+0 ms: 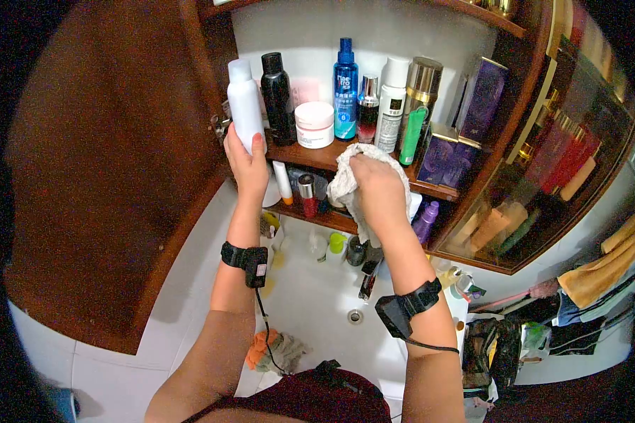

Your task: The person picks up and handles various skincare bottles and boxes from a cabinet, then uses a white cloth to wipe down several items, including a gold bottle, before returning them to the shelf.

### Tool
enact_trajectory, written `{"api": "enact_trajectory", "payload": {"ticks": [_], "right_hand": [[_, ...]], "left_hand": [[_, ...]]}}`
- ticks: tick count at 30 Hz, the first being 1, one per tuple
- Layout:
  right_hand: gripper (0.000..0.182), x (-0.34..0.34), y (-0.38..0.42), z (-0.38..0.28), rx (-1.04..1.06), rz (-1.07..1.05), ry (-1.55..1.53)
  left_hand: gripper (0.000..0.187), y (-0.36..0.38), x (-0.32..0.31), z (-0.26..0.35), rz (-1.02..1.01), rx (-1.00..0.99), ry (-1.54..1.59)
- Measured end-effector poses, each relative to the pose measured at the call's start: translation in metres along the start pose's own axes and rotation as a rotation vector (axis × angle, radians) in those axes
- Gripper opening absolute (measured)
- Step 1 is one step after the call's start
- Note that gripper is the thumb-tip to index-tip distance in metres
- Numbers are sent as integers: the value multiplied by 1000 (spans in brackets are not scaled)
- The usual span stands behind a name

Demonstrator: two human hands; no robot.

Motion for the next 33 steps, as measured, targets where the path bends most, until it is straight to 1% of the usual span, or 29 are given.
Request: {"api": "enact_trajectory", "payload": {"ticks": [5, 8, 14, 17, 20, 23, 26, 29, 32, 33], "right_hand": [[32, 2, 0, -2, -8, 10, 19], [33, 1, 0, -4, -6, -1, 35], [35, 1, 2, -2, 0, 25, 26], [34, 2, 1, -3, -1, 39, 18], [35, 5, 1, -5, 0, 61, 2], [37, 7, 0, -5, 2, 84, -18], [35, 7, 1, -5, -6, 74, -9], [32, 5, 2, -5, -11, 49, 5], [33, 4, 2, -4, -11, 44, 17], [33, 4, 2, -4, -8, 44, 21]], "left_hand": [[50, -8, -11, -7, 3, 86, -70], [50, -9, -17, -8, -5, 135, -79], [52, -15, -27, -5, -49, 141, -178], [52, -11, -33, -8, 37, -8, -330], [56, -11, -36, -5, 14, -37, -378], [58, -11, -36, -4, -46, -20, -344], [58, -8, -33, -11, -96, 79, -268], [56, -1, -23, -10, -37, -14, -294], [51, -3, -1, 33, 26, -90, -344], [51, -4, 5, 45, 75, -152, -364]]}}
Point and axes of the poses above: each hand's wrist, its own y-axis away from the middle knuckle, its own x-axis out of the back of the hand, z = x × y, the point moved 8 cm from there along -y, towards the middle knuckle, and after that the axes turned 7 degrees about z, right-handed, at the moved point
